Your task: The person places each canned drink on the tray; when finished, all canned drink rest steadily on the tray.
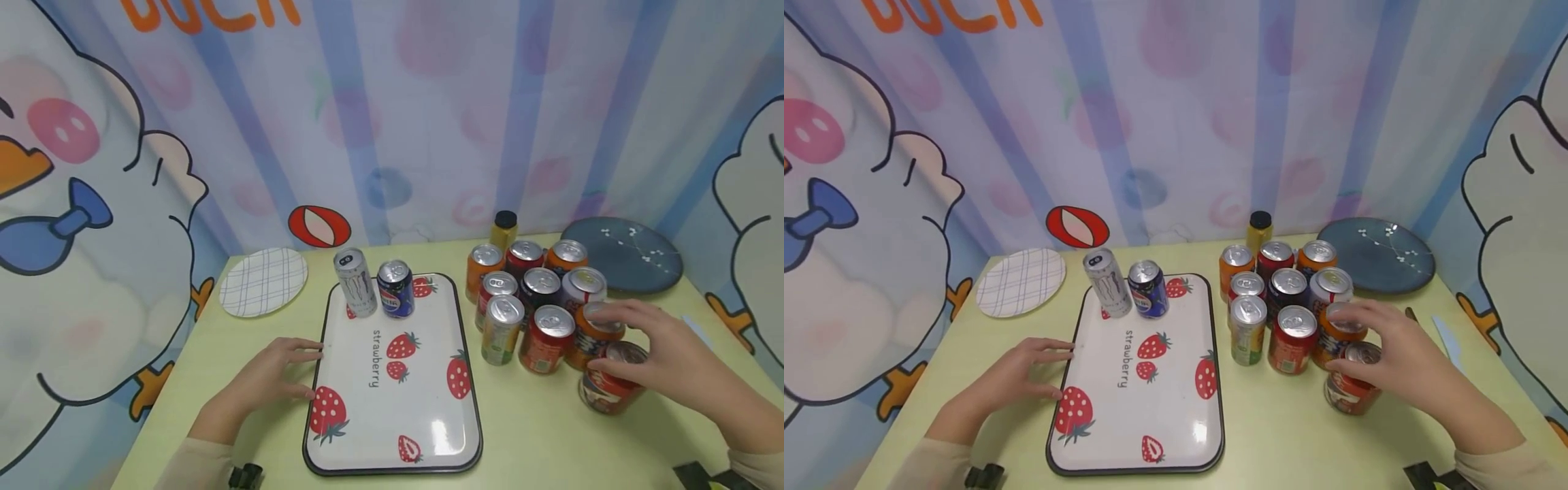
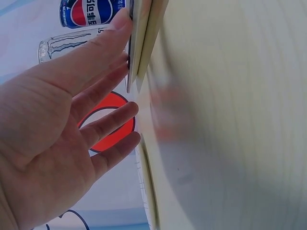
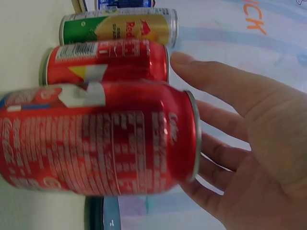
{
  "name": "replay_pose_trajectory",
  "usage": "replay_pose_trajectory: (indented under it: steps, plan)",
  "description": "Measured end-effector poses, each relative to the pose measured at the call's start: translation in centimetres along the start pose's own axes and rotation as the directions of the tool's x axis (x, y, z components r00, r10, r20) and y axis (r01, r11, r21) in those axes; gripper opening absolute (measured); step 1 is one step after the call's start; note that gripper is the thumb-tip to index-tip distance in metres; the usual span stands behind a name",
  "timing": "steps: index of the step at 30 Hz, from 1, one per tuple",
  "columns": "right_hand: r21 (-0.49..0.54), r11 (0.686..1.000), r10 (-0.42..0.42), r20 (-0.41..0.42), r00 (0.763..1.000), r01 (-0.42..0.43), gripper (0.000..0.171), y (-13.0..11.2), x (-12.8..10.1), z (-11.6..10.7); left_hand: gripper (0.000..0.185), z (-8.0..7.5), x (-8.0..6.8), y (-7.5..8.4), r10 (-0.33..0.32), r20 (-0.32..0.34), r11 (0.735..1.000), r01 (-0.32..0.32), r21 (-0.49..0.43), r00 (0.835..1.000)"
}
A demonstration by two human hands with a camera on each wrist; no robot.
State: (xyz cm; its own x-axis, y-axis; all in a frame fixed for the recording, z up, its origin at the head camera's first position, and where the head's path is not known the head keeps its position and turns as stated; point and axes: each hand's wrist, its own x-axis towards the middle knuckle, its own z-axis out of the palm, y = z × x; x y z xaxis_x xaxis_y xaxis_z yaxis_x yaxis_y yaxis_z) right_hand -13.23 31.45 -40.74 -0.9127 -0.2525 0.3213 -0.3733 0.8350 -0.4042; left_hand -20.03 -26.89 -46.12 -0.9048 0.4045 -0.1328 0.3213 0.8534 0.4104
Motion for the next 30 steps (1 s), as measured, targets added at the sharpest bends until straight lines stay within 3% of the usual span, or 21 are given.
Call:
replay_pose_trajectory:
  steps: [6, 17, 23, 30]
  plan:
    - [-0.019, 1.0, 0.022, 0.063, 0.998, -0.02, 0.067, 0.9, -0.6, -0.7, 0.069, -0.1, 0.0, -0.1, -0.009, 0.005, 1.0, 0.009, 0.011, 1.0]
    - [-0.079, 0.994, 0.08, 0.104, 0.991, -0.072, 0.07, 1.3, -1.4, -1.4, 0.07, -0.4, -0.1, 0.0, -0.011, 0.0, 1.0, 0.011, 0.012, 1.0]
    - [-0.083, 0.995, 0.075, 0.161, 0.984, -0.062, 0.077, 1.7, -1.7, -1.6, 0.069, -0.3, 0.0, 0.0, -0.009, -0.005, 1.0, 0.009, 0.0, 1.0]
    - [-0.066, 0.998, 0.013, 0.153, 0.988, -0.003, 0.073, 1.8, -2.2, -1.5, 0.068, 0.0, 0.0, 0.0, 0.011, -0.007, 1.0, -0.011, -0.016, 1.0]
